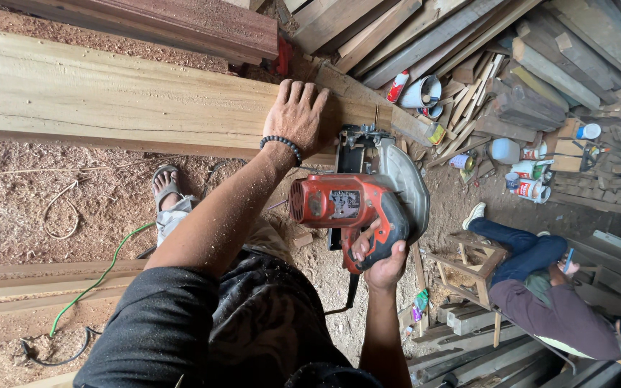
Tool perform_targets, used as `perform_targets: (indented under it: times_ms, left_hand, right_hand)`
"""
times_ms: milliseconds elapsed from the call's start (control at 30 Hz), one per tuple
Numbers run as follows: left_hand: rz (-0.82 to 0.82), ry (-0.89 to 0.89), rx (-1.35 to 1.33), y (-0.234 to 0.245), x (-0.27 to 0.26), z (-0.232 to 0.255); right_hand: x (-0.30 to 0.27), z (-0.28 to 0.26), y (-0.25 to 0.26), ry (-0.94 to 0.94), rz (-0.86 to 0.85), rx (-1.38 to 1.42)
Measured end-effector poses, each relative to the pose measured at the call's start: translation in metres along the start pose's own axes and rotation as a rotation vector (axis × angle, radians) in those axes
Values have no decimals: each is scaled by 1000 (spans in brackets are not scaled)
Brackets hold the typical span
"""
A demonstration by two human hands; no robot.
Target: The person organizes wooden planks, handles power tools including a circular saw and a router, and uses the router to finish the edge of a long wooden board.
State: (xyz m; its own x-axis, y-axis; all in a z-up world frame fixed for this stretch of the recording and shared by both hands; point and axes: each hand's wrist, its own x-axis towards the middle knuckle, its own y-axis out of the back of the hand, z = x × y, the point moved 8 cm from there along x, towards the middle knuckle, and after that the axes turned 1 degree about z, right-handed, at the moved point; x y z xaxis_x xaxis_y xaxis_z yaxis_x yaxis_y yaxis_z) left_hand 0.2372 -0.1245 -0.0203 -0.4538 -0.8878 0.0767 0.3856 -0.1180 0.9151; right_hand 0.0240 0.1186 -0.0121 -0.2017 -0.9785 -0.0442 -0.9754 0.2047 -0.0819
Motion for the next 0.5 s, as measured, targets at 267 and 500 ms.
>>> perform_targets:
  times_ms: [267, 500]
  left_hand:
    - [15, 3, -4, 11, -3, 0]
    - [-78, 47, -34, -18, 9, -1]
  right_hand:
    - [2, 3, 2, -3, 7, 5]
    - [4, 6, 6, -14, 20, 20]
